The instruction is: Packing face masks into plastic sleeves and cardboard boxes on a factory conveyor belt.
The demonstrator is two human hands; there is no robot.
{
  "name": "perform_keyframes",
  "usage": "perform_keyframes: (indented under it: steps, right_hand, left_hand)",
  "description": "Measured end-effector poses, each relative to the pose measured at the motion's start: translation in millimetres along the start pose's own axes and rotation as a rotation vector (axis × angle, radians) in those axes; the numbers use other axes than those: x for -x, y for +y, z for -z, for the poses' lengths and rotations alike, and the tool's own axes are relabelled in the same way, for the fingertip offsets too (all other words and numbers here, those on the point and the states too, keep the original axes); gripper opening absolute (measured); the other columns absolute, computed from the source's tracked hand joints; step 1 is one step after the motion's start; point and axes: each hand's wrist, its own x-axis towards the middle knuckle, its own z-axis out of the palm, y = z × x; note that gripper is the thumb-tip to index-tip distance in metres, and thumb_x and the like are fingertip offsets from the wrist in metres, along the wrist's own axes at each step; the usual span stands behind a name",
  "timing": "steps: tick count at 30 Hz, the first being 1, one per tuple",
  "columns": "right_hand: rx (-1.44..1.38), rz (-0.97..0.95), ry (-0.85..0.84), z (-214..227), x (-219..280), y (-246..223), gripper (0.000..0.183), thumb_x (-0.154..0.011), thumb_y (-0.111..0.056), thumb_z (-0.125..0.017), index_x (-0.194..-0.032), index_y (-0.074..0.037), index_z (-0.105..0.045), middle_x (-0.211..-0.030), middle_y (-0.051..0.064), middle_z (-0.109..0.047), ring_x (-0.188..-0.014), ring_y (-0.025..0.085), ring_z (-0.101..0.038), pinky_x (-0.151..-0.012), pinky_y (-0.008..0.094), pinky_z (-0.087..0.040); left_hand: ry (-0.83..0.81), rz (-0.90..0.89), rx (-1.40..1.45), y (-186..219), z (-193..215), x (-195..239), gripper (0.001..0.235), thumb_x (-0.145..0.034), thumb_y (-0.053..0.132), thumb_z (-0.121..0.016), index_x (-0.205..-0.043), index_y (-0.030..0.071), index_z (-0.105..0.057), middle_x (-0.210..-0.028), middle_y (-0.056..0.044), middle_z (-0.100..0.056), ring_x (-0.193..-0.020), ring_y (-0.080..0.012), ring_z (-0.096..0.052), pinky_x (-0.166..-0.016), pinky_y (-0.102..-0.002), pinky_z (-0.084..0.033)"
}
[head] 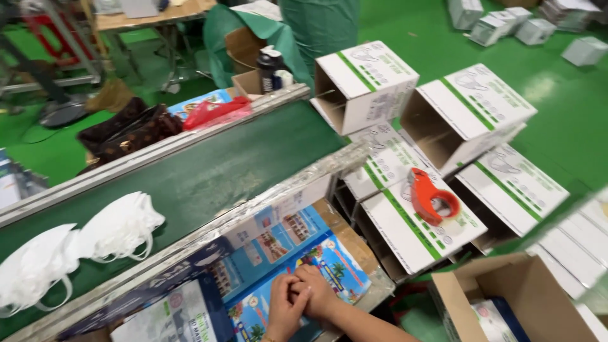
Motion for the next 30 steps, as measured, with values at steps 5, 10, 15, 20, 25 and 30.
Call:
perform_keyframes:
  steps: [5, 10, 15, 20, 25, 30]
  right_hand:
    - [-0.020, -0.018, 0.018, 3.9, 1.5, 0.1, 0.015, -0.082, -0.018, -0.074, -0.086, -0.008, -0.063, -0.100, 0.012, -0.062, -0.098, 0.035, -0.058, -0.084, 0.045, -0.046]
    - [-0.035, -0.060, 0.014, 3.7, 3.0, -1.6, 0.012, -0.085, -0.018, -0.073, -0.088, -0.009, -0.064, -0.099, 0.010, -0.061, -0.098, 0.033, -0.058, -0.085, 0.043, -0.047]
    - [-0.053, -0.063, -0.014, 8.1, 1.1, -2.7, 0.013, -0.085, -0.017, -0.072, -0.084, -0.008, -0.063, -0.097, 0.009, -0.060, -0.099, 0.031, -0.057, -0.085, 0.042, -0.046]
    - [-0.074, -0.082, -0.017, 9.1, -1.7, -2.6, 0.012, -0.084, -0.017, -0.072, -0.083, -0.009, -0.064, -0.097, 0.009, -0.060, -0.098, 0.032, -0.057, -0.085, 0.042, -0.046]
    - [-0.092, -0.099, -0.007, 2.0, 3.4, 4.1, 0.013, -0.084, -0.017, -0.073, -0.085, -0.008, -0.065, -0.097, 0.010, -0.060, -0.097, 0.033, -0.056, -0.084, 0.043, -0.045]
    - [-0.057, -0.148, -0.048, -3.2, 9.0, 6.5, 0.014, -0.084, -0.021, -0.072, -0.086, -0.009, -0.066, -0.101, 0.009, -0.061, -0.101, 0.032, -0.056, -0.088, 0.043, -0.045]
  left_hand:
    - [0.006, 0.028, -0.016, -13.2, -6.6, 4.4, 0.038, -0.078, 0.021, -0.081, -0.107, 0.004, -0.063, -0.112, -0.013, -0.062, -0.107, -0.0308, -0.059, -0.094, -0.039, -0.047]
    - [0.005, 0.047, -0.029, -14.9, -6.2, 6.6, 0.040, -0.080, 0.021, -0.081, -0.111, 0.004, -0.063, -0.117, -0.014, -0.061, -0.112, -0.0301, -0.058, -0.096, -0.038, -0.047]
    - [0.000, 0.080, -0.001, -15.2, -7.4, 6.6, 0.041, -0.081, 0.021, -0.080, -0.113, 0.004, -0.063, -0.118, -0.014, -0.060, -0.112, -0.0295, -0.058, -0.096, -0.039, -0.048]
    - [-0.009, 0.096, -0.019, -8.5, -4.7, 2.5, 0.041, -0.082, 0.022, -0.079, -0.114, 0.004, -0.063, -0.119, -0.014, -0.060, -0.113, -0.0293, -0.058, -0.096, -0.038, -0.048]
    - [-0.002, 0.064, -0.061, -1.2, -4.1, 0.9, 0.040, -0.083, 0.024, -0.078, -0.115, 0.004, -0.063, -0.118, -0.014, -0.060, -0.112, -0.0291, -0.057, -0.097, -0.038, -0.046]
    - [0.015, 0.031, -0.049, -0.9, -4.6, 3.4, 0.039, -0.084, 0.024, -0.077, -0.115, 0.004, -0.063, -0.115, -0.014, -0.061, -0.107, -0.0285, -0.059, -0.094, -0.037, -0.049]
